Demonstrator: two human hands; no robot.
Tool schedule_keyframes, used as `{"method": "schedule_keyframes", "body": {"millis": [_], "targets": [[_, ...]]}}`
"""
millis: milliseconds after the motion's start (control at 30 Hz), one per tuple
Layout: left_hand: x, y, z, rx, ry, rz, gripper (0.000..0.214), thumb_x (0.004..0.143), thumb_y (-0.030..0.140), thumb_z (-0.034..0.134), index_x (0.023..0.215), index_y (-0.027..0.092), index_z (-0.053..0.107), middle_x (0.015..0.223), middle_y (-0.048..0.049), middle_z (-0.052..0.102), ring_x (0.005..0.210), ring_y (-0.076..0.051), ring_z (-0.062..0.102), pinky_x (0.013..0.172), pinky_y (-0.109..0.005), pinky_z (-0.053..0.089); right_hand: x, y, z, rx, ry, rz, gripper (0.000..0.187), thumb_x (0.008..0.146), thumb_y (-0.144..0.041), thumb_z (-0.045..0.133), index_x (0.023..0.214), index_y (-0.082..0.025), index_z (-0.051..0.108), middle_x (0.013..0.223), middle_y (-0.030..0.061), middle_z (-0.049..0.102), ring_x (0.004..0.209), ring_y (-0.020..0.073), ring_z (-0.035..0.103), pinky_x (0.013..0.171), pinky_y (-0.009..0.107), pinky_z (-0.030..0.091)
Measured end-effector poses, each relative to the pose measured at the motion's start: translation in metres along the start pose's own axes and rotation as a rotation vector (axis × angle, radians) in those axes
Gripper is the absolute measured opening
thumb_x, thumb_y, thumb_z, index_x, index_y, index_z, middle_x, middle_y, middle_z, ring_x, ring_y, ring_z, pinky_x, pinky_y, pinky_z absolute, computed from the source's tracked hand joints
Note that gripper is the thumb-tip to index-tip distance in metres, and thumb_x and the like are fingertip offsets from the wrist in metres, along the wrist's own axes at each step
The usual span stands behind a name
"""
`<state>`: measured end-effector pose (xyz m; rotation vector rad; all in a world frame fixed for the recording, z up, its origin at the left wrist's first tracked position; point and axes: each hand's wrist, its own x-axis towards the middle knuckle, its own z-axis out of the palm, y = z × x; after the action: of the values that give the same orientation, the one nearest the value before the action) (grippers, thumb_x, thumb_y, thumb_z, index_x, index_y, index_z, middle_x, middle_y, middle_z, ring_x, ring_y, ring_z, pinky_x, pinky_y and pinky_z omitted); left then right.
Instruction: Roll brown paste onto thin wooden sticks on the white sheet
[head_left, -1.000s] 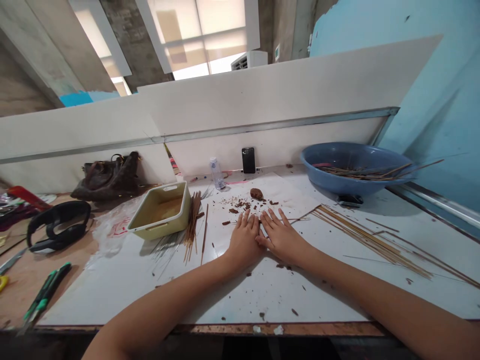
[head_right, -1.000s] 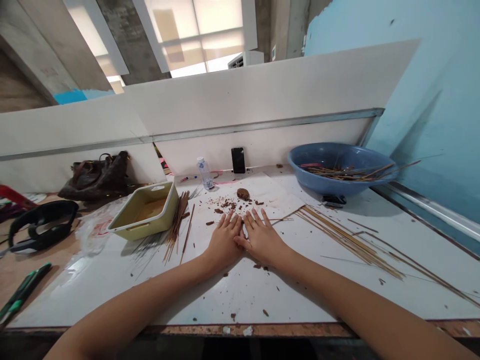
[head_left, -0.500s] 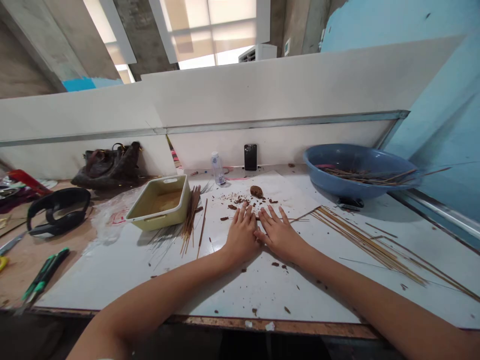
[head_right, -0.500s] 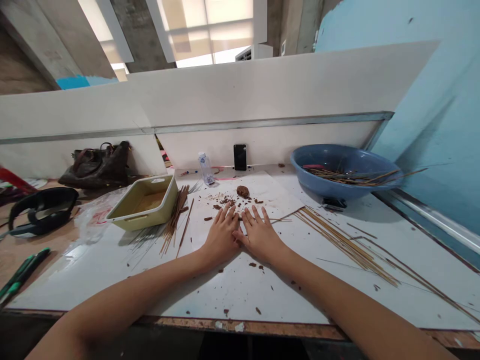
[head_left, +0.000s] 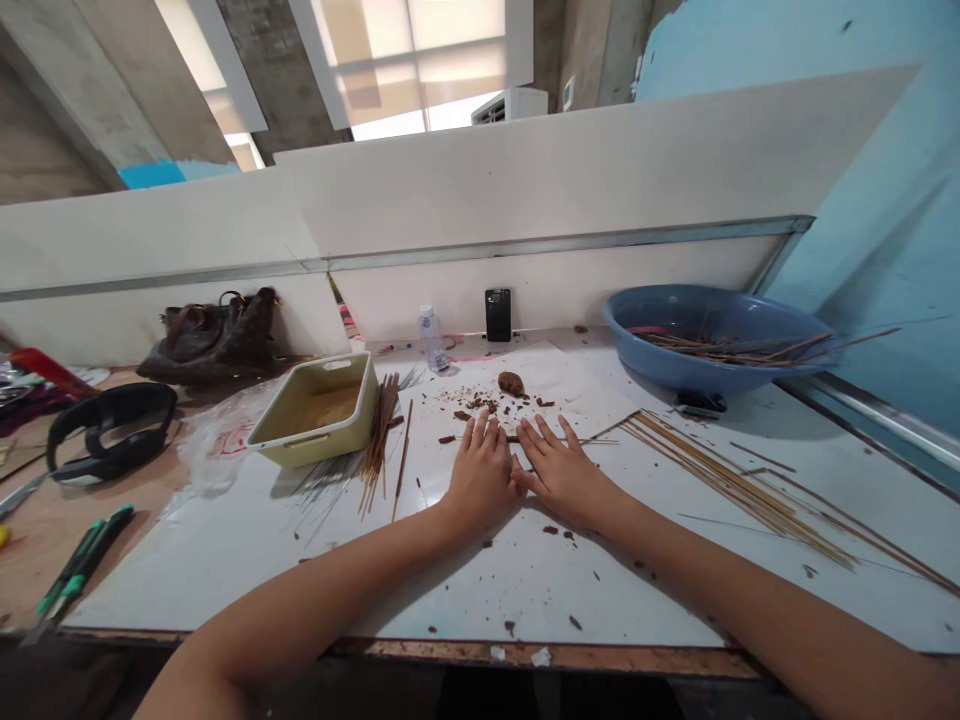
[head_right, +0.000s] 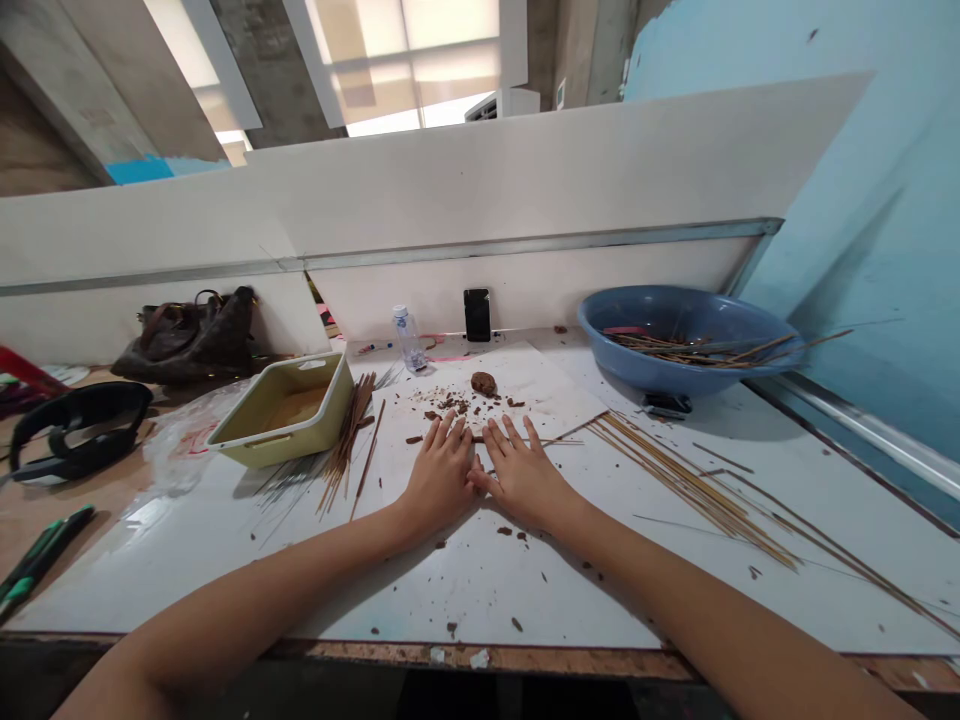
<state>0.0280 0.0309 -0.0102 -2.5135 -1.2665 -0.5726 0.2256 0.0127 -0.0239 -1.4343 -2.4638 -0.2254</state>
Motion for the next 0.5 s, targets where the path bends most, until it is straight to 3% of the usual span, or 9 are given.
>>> {"method": "schedule_keyframes", "body": {"millis": [100, 200, 300, 500], "targets": [[0.001, 0.001, -0.004, -0.007, 0.020, 0.025, 0.046, 0.098, 0.024, 0.062, 0.138, 0.004, 0.073, 0.159, -0.0279, 0.062, 0.167, -0.043, 0.039, 0.136, -0.062, 0.037, 0.000, 0.000, -0.002, 0.012, 0.021, -0.036, 0.060, 0.117, -0.046, 0.050, 0.166, -0.012, 0.055, 0.171, 0.0232, 0.052, 0.167, 0.0430, 0.038, 0.135, 0.073, 0.025], [0.001, -0.001, -0.006, -0.021, 0.039, 0.072, 0.039, 0.097, 0.023, 0.063, 0.131, 0.005, 0.074, 0.156, -0.0286, 0.064, 0.166, -0.043, 0.040, 0.136, -0.062, 0.037, 0.000, -0.001, -0.012, 0.048, 0.077, -0.074, 0.051, 0.117, -0.043, 0.051, 0.155, -0.013, 0.066, 0.157, 0.0225, 0.068, 0.160, 0.0404, 0.051, 0.135, 0.069, 0.025], [0.002, -0.003, -0.004, -0.041, 0.051, 0.032, 0.032, 0.099, 0.021, 0.062, 0.126, 0.007, 0.071, 0.150, -0.0282, 0.066, 0.162, -0.044, 0.045, 0.132, -0.063, 0.041, 0.001, 0.005, -0.020, 0.113, 0.142, -0.068, 0.041, 0.117, -0.035, 0.051, 0.148, -0.017, 0.069, 0.146, 0.0183, 0.077, 0.148, 0.0357, 0.062, 0.131, 0.064, 0.029], [0.008, -0.006, 0.001, -0.163, 0.064, 0.005, 0.016, 0.105, 0.020, 0.060, 0.116, 0.017, 0.072, 0.121, -0.0179, 0.072, 0.135, -0.037, 0.062, 0.119, -0.060, 0.053, 0.004, 0.030, -0.021, 0.226, 0.167, 0.006, 0.018, 0.111, -0.021, 0.060, 0.116, -0.021, 0.077, 0.124, 0.0123, 0.084, 0.124, 0.0312, 0.072, 0.115, 0.054, 0.034]]}}
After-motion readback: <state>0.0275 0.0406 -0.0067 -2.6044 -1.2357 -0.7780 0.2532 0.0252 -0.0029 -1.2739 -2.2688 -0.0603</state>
